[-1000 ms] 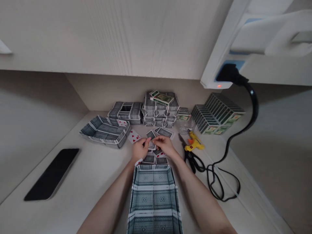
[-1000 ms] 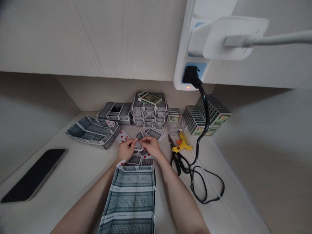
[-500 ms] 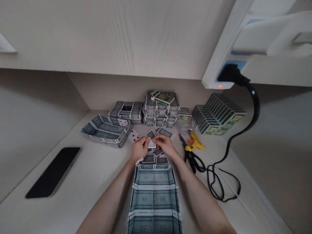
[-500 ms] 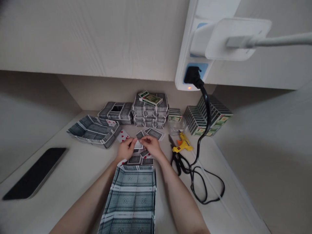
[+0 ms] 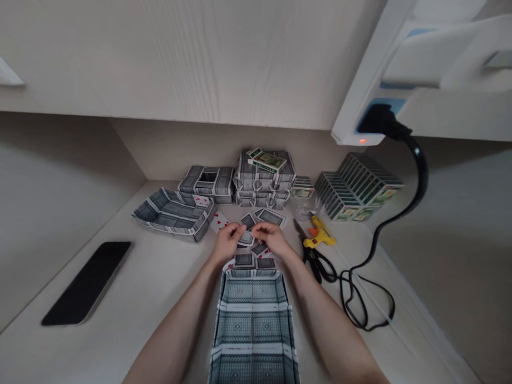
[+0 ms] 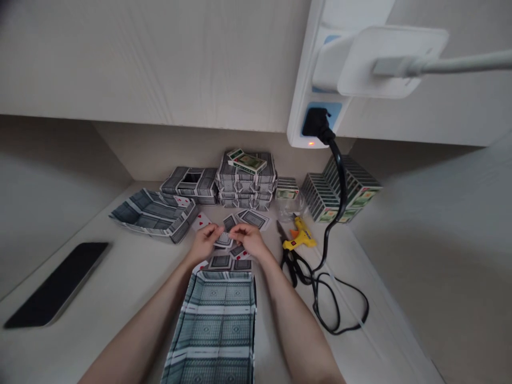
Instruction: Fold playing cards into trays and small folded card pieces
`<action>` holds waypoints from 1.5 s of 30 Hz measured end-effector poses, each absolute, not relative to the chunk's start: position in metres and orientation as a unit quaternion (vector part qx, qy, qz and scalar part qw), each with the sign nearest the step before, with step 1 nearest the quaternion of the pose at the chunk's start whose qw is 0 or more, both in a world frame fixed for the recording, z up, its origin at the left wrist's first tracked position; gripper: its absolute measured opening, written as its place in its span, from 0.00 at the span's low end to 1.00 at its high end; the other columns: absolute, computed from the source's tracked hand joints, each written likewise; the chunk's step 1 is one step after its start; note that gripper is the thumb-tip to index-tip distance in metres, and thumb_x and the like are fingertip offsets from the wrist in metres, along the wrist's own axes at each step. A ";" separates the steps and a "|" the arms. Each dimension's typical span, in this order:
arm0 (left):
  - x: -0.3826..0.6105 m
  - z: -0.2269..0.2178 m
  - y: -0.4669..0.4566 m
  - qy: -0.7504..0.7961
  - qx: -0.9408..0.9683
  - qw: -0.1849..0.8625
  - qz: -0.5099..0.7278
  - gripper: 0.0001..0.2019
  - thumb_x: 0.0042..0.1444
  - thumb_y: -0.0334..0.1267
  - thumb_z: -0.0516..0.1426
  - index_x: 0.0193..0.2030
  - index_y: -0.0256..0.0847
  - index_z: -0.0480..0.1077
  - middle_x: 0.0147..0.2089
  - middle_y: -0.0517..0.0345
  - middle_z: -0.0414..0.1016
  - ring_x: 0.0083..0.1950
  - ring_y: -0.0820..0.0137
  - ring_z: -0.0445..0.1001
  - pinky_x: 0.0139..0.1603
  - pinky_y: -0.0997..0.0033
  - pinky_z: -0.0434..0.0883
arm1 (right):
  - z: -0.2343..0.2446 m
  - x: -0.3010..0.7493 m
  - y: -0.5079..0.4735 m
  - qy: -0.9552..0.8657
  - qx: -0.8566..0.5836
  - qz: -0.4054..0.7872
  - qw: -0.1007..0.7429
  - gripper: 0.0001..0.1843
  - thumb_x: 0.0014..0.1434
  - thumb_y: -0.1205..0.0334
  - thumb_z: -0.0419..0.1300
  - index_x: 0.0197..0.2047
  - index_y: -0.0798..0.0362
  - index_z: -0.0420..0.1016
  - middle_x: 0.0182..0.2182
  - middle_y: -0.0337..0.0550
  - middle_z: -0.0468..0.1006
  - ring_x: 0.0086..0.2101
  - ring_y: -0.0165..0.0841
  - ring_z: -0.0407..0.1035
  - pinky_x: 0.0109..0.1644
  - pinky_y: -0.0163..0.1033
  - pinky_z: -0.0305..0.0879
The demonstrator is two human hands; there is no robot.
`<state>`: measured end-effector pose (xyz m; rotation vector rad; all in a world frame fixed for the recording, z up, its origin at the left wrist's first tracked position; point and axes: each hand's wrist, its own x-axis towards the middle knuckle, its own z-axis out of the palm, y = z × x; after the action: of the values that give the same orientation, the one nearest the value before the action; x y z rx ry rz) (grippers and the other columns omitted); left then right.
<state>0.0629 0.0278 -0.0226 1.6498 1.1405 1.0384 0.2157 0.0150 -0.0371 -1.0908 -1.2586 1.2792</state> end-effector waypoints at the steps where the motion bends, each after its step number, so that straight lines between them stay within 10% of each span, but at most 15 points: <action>1: 0.063 -0.023 0.028 0.454 0.661 0.430 0.414 0.18 0.48 0.49 0.50 0.18 0.38 0.55 0.18 0.66 0.50 0.22 0.78 0.52 0.23 0.77 0.53 | -0.037 0.216 0.015 -0.522 -0.448 0.530 0.496 0.09 0.41 0.57 0.62 0.23 0.54 0.70 0.17 0.33 0.65 0.16 0.22 0.56 0.21 0.30 0.52; 35: 0.065 -0.022 0.027 0.454 0.645 0.463 0.405 0.20 0.50 0.51 0.50 0.17 0.37 0.61 0.15 0.64 0.62 0.19 0.76 0.61 0.23 0.76 0.59 | -0.035 0.211 0.012 -0.501 -0.475 0.488 0.534 0.16 0.44 0.51 0.60 0.22 0.53 0.60 0.12 0.28 0.61 0.12 0.23 0.54 0.16 0.29 0.48; 45: 0.057 -0.031 0.040 0.451 0.525 0.503 0.518 0.17 0.48 0.49 0.53 0.21 0.36 0.65 0.17 0.64 0.63 0.18 0.79 0.59 0.20 0.78 0.57 | -0.038 0.218 0.011 -0.487 -0.657 0.086 0.570 0.13 0.49 0.60 0.54 0.39 0.55 0.65 0.29 0.42 0.71 0.33 0.34 0.64 0.39 0.40 0.60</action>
<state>0.0570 0.0398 -0.0307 1.2682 1.0896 1.2499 0.2181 0.0107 -0.0380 -1.5413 -1.1427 0.2013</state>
